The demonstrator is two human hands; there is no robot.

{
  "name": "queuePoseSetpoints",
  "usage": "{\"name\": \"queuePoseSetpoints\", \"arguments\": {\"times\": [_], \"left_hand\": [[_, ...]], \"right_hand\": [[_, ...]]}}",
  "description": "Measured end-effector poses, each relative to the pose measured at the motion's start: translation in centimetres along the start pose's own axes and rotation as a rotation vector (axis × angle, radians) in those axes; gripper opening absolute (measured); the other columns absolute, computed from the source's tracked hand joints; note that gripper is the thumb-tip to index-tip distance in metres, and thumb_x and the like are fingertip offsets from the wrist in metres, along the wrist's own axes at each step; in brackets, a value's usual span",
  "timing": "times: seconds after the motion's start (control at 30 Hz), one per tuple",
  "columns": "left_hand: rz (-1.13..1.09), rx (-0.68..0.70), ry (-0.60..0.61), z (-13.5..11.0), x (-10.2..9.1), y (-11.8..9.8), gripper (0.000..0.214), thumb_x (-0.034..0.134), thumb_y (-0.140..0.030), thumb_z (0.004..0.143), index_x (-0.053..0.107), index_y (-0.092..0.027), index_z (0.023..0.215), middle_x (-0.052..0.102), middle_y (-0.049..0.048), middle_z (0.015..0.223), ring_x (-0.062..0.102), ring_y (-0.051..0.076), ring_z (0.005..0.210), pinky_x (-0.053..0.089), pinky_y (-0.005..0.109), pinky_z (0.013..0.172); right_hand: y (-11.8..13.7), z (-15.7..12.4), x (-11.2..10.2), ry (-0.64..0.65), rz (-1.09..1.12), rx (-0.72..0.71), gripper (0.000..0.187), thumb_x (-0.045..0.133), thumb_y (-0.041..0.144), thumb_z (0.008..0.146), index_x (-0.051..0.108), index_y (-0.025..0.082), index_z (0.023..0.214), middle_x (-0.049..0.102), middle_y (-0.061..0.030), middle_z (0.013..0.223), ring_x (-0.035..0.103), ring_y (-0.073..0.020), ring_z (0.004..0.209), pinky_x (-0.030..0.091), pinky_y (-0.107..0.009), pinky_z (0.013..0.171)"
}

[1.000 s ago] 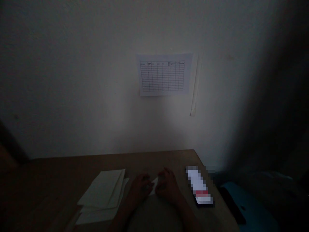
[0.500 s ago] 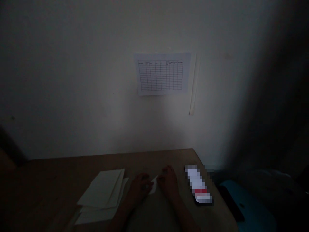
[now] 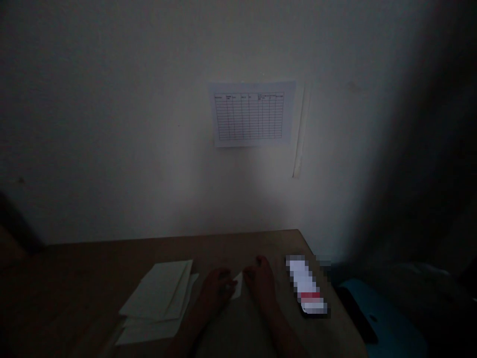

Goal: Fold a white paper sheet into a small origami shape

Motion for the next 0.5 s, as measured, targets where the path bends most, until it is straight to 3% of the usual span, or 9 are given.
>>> {"name": "queuePoseSetpoints", "arguments": {"times": [0.13, 0.5], "left_hand": [[-0.023, -0.008, -0.011, -0.21, -0.12, -0.08, 0.02, 0.062, -0.03, 0.085, 0.077, -0.027, 0.098, 0.064, 0.0077, 0.123, 0.056, 0.027, 0.116, 0.045, 0.042, 0.101], [-0.05, -0.042, 0.027, -0.29, -0.55, -0.52, 0.026, 0.067, -0.027, 0.08, 0.076, -0.03, 0.104, 0.063, 0.0062, 0.126, 0.054, 0.027, 0.12, 0.043, 0.043, 0.104]], "right_hand": [[-0.06, 0.1, -0.11, -0.014, -0.01, -0.039, 0.021, 0.061, 0.027, 0.083, 0.075, 0.024, 0.098, 0.054, -0.0126, 0.134, 0.051, -0.0282, 0.124, 0.042, -0.037, 0.104], [0.27, -0.05, -0.09, 0.048, 0.03, -0.168, 0.01, 0.069, 0.019, 0.073, 0.074, 0.023, 0.08, 0.059, -0.0105, 0.129, 0.05, -0.0301, 0.123, 0.04, -0.046, 0.105]]}}
Point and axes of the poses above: each hand's wrist, its own z-axis towards the middle knuckle, its own x-axis out of the palm, y = z × x, the point moved 5 cm from there along z, towards the middle knuckle
